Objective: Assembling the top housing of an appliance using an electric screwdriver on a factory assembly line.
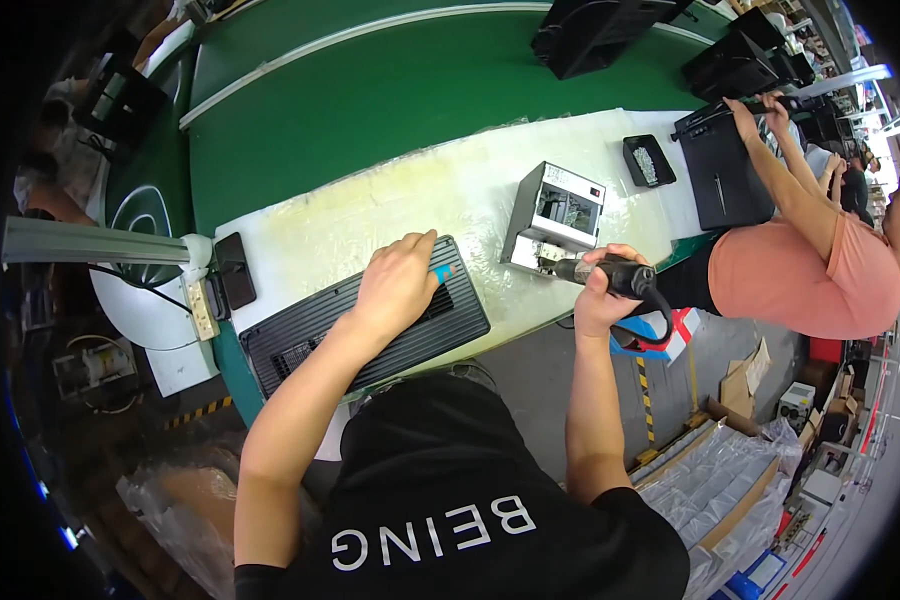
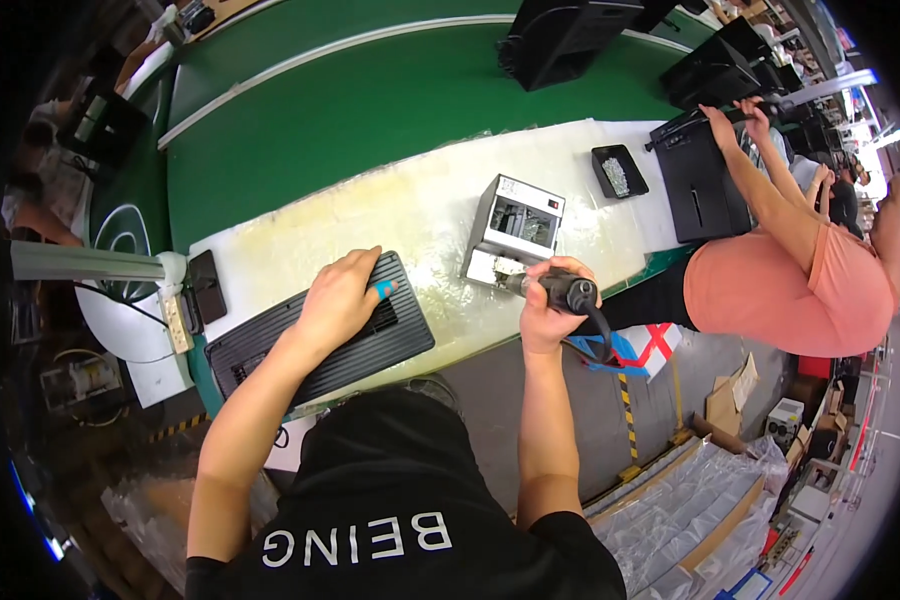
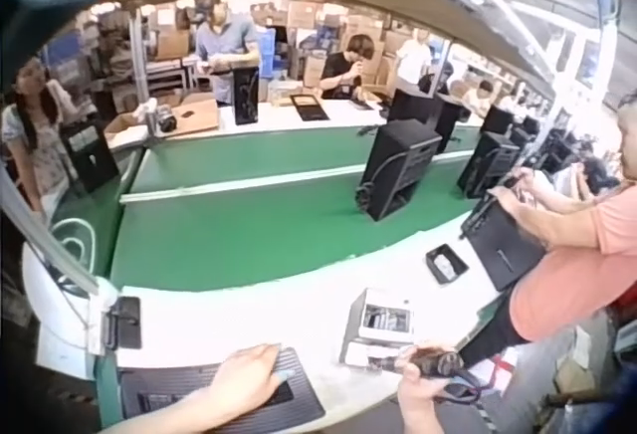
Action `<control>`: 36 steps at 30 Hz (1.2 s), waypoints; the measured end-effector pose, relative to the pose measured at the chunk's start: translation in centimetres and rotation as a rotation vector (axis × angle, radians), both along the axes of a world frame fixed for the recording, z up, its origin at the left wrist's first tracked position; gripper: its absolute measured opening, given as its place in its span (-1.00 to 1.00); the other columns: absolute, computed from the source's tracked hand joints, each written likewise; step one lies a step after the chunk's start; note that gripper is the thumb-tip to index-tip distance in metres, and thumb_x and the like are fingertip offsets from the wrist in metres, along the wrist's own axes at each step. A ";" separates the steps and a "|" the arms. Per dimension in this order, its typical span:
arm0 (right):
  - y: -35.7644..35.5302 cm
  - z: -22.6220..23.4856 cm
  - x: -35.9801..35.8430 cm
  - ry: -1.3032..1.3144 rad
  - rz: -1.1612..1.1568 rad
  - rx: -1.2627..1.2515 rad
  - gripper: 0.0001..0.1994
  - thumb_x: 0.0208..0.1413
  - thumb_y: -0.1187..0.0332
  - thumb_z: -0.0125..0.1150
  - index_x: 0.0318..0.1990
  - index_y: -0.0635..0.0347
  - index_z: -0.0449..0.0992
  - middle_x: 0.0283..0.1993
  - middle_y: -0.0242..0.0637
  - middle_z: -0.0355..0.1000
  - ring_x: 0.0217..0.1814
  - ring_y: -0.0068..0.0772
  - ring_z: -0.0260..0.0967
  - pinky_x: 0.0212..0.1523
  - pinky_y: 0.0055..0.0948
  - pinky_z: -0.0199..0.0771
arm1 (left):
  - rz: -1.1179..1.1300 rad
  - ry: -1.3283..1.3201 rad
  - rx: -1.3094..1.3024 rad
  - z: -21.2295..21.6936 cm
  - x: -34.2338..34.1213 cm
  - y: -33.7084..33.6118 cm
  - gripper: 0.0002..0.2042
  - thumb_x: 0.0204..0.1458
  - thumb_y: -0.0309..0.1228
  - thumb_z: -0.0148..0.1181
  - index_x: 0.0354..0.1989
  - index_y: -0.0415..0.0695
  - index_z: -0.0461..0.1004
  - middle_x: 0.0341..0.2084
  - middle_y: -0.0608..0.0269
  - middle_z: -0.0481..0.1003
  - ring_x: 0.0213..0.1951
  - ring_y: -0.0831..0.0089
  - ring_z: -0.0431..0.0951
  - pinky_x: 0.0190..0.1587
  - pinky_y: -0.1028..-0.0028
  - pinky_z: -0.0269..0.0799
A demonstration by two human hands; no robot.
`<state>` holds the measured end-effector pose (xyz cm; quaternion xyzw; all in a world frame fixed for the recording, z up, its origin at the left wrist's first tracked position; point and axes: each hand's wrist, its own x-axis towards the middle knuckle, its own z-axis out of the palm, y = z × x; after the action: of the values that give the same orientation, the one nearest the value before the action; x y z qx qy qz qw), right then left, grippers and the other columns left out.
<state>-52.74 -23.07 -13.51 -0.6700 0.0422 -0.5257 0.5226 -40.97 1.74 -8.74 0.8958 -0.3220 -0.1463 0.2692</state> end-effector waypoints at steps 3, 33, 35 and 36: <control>-0.1 -0.6 0.2 0.013 0.059 -0.039 -0.39 0.06 0.30 0.32 0.11 0.24 0.03 -0.07 -0.10 0.29 -0.32 -0.38 0.41 -0.29 -0.39 0.51 | 0.077 0.119 -0.055 0.4 0.4 -0.5 -0.61 0.01 -0.29 0.21 0.00 -0.20 0.45 -0.08 0.04 0.48 -0.09 0.04 0.49 -0.02 0.23 0.38; 12.0 11.7 10.7 -0.025 0.472 0.033 -0.20 0.04 -0.01 0.29 0.24 0.25 -0.02 -0.28 -0.05 0.41 -0.52 -0.33 0.40 -0.51 -0.43 0.46 | 0.173 -0.118 -0.159 -1.7 -0.4 -0.6 -0.73 -0.12 -0.39 0.23 -0.18 -0.09 0.53 -0.36 0.24 0.50 -0.30 0.27 0.53 -0.10 0.31 0.27; 11.8 11.3 10.6 -0.008 0.529 0.059 -0.22 0.04 0.02 0.31 0.24 0.26 0.01 -0.27 -0.05 0.42 -0.51 -0.33 0.41 -0.48 -0.42 0.47 | 0.172 -0.132 -0.171 -1.7 -0.4 -0.7 -0.74 -0.12 -0.39 0.23 -0.19 -0.10 0.53 -0.37 0.24 0.50 -0.31 0.27 0.53 -0.11 0.31 0.27; 11.8 11.1 10.5 -0.019 0.540 0.084 -0.22 0.03 0.05 0.33 0.23 0.27 0.03 -0.26 -0.03 0.43 -0.50 -0.32 0.41 -0.46 -0.40 0.49 | 0.169 -0.124 -0.164 -1.6 -0.5 -0.7 -0.73 -0.12 -0.39 0.22 -0.19 -0.09 0.53 -0.38 0.24 0.49 -0.31 0.28 0.53 -0.11 0.31 0.27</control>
<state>-42.23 -11.27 -2.37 -0.6296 -0.1210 -0.3716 0.6715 -41.47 1.05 -10.36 0.9021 -0.2721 -0.0407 0.3325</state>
